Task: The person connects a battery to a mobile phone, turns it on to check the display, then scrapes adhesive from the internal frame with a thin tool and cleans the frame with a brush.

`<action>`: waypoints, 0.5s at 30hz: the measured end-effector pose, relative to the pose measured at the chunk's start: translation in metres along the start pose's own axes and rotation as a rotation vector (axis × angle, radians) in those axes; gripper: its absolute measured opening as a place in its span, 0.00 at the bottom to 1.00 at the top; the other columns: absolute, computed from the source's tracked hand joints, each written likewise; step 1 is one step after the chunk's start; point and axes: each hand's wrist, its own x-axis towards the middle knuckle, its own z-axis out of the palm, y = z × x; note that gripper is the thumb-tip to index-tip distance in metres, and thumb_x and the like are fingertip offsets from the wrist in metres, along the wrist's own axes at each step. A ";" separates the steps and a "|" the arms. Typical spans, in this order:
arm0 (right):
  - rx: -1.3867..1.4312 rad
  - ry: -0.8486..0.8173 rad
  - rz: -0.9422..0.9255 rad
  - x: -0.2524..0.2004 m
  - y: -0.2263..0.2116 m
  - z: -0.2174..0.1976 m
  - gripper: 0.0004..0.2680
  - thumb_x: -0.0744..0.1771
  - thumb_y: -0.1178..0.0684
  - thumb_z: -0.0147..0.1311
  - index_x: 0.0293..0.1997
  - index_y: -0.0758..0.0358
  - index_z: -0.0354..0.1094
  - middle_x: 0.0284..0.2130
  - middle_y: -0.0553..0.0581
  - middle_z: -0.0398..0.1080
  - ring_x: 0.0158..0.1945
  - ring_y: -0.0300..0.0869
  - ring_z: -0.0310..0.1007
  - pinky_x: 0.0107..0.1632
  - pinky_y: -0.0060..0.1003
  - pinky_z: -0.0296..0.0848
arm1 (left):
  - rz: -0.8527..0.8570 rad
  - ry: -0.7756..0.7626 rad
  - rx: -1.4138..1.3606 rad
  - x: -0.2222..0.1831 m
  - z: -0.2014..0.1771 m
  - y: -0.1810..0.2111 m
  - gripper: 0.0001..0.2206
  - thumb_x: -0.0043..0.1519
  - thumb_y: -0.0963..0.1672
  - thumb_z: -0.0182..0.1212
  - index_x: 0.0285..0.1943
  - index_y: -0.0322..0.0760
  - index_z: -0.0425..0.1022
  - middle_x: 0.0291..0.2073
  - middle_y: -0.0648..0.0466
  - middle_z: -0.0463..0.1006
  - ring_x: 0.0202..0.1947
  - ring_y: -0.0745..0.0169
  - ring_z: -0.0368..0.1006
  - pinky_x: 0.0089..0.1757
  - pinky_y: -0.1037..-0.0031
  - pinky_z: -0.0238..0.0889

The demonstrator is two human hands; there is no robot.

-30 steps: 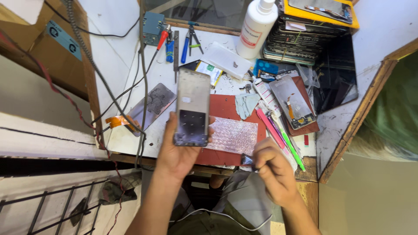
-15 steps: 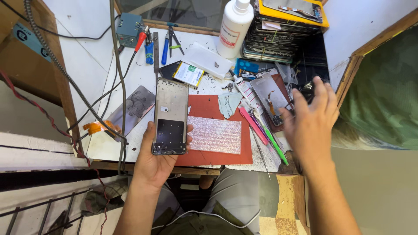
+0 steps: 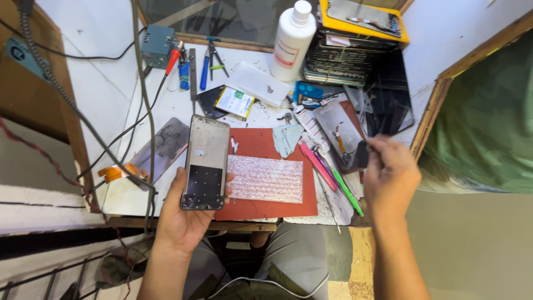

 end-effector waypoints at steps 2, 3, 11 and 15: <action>-0.030 -0.009 0.011 0.018 0.001 -0.010 0.09 0.70 0.65 0.59 0.55 0.62 0.73 0.60 0.63 0.67 0.51 0.53 0.77 0.58 0.42 0.75 | -0.007 -0.021 -0.008 0.004 0.000 -0.004 0.30 0.70 0.55 0.46 0.68 0.24 0.65 0.49 0.31 0.79 0.42 0.47 0.80 0.42 0.63 0.76; -0.050 -0.026 0.024 0.026 -0.002 -0.015 0.12 0.70 0.65 0.60 0.61 0.61 0.72 0.71 0.70 0.62 0.54 0.55 0.76 0.59 0.43 0.73 | -0.012 -0.031 -0.013 0.003 -0.001 -0.006 0.30 0.71 0.55 0.45 0.67 0.22 0.66 0.49 0.32 0.79 0.42 0.47 0.80 0.42 0.63 0.76; 0.165 -0.398 -0.479 0.034 -0.057 -0.021 0.30 0.57 0.53 0.69 0.67 0.55 0.63 0.67 0.64 0.57 0.71 0.57 0.54 0.68 0.59 0.52 | -0.325 -0.217 0.090 0.004 0.003 -0.025 0.26 0.71 0.53 0.44 0.64 0.27 0.68 0.47 0.34 0.79 0.38 0.50 0.81 0.37 0.64 0.76; 0.263 -0.581 -0.625 0.003 -0.093 -0.011 0.31 0.55 0.53 0.70 0.66 0.56 0.63 0.63 0.57 0.65 0.69 0.50 0.60 0.68 0.58 0.53 | -0.579 -0.373 0.198 0.000 0.017 -0.028 0.24 0.71 0.54 0.45 0.63 0.31 0.68 0.42 0.34 0.81 0.31 0.53 0.80 0.33 0.67 0.74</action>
